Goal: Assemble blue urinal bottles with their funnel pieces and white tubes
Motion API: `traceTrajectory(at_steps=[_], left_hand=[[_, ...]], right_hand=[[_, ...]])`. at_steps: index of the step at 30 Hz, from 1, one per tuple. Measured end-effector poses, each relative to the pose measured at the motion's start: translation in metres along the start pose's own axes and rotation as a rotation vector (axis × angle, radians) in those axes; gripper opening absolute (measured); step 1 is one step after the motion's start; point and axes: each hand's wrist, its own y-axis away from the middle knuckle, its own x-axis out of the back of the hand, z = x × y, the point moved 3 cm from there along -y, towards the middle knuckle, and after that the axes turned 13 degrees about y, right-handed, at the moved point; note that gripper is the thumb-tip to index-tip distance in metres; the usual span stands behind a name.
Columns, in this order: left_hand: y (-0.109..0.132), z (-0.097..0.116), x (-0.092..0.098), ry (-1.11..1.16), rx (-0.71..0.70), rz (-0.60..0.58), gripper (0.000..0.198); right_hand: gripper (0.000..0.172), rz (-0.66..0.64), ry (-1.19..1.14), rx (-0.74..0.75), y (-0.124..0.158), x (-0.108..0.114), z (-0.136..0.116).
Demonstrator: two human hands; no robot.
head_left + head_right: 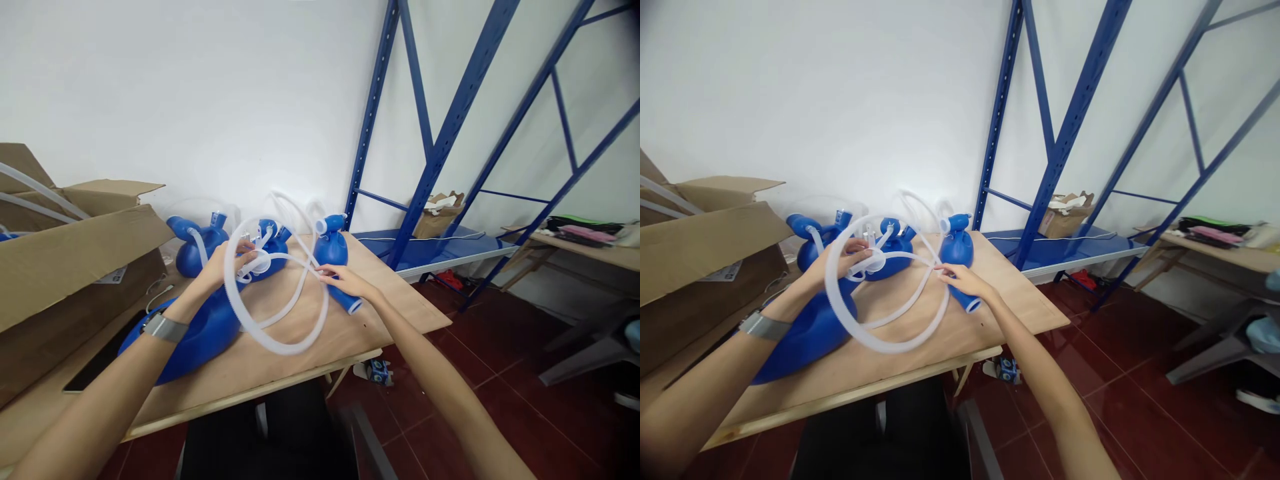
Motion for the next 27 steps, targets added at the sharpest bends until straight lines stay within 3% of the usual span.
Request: traceTrajectory(at_steps=[3,7,10,13,17,20,22,24,27], left_hand=[[0.005,-0.001,-0.003,0.158,0.087,-0.052,0.05],[0.007,-0.004,-0.008,0.32,0.228,-0.064,0.055],[0.006,-0.009,-0.009,0.374,0.289,-0.051,0.059],[0.006,-0.015,-0.01,0.418,0.302,-0.05,0.056],[0.005,-0.021,-0.013,0.392,0.324,-0.009,0.06],[0.002,-0.017,-0.01,0.334,0.22,0.039,0.072],[0.003,-0.012,0.002,0.248,0.129,0.117,0.08],[0.009,-0.006,0.021,0.07,0.058,0.161,0.075],[0.029,-0.004,0.049,-0.293,0.001,0.071,0.066]], right_hand=[[0.061,-0.027,-0.21,0.044,-0.04,-0.029,-0.014],[0.075,0.113,-0.455,0.137,-0.086,-0.065,-0.039],[0.074,0.138,-0.432,0.214,-0.097,-0.085,-0.063],[0.057,0.096,-0.244,0.199,-0.095,-0.098,-0.086],[0.042,0.083,-0.006,0.147,-0.096,-0.101,-0.1],[0.039,0.144,0.093,0.17,-0.103,-0.094,-0.1],[0.038,0.177,0.144,0.198,-0.105,-0.088,-0.099],[0.039,0.178,0.19,0.227,-0.104,-0.083,-0.1],[0.045,0.179,0.306,0.26,-0.097,-0.075,-0.109]])
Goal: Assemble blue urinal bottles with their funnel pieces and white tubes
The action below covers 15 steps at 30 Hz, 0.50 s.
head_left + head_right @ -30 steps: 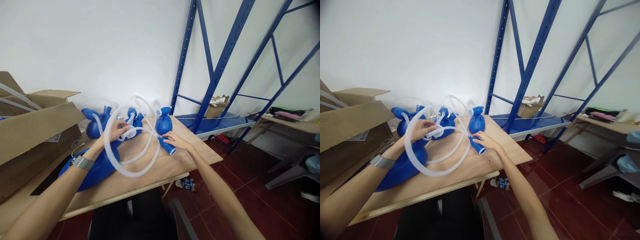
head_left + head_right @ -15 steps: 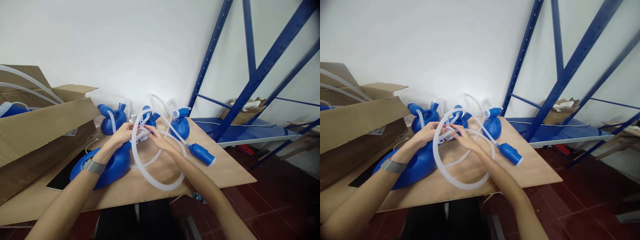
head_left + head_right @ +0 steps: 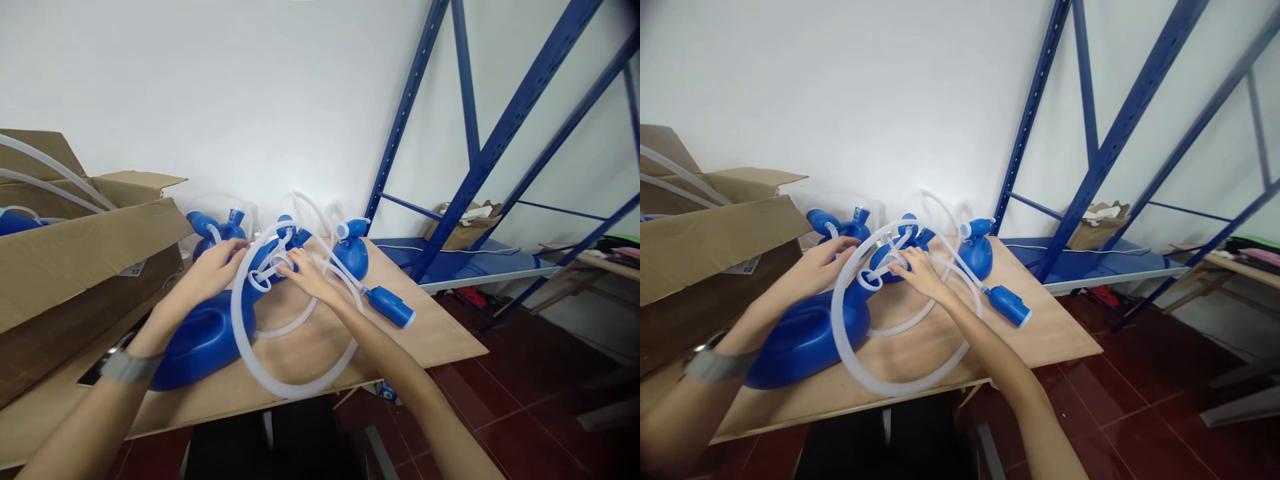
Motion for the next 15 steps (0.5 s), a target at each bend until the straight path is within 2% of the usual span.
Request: traceTrajectory(at_steps=[3,6,8,11,15], left_hand=[[0.03,-0.012,0.012,-0.216,-0.014,-0.188,0.071],[0.055,-0.019,0.008,-0.396,0.031,-0.311,0.071],[0.063,-0.019,0.003,-0.49,0.076,-0.29,0.069],[0.064,-0.014,-0.001,-0.493,0.088,-0.235,0.068],[0.063,-0.013,0.005,-0.378,0.096,-0.133,0.078]], right_hand=[[0.051,-0.03,0.187,0.075,0.001,0.011,-0.018],[0.053,-0.076,0.382,0.191,0.0,0.018,-0.044],[0.057,-0.102,0.491,0.255,0.0,0.02,-0.061],[0.064,-0.174,0.594,0.293,-0.001,0.024,-0.079],[0.064,-0.382,0.562,0.335,-0.007,0.033,-0.082]])
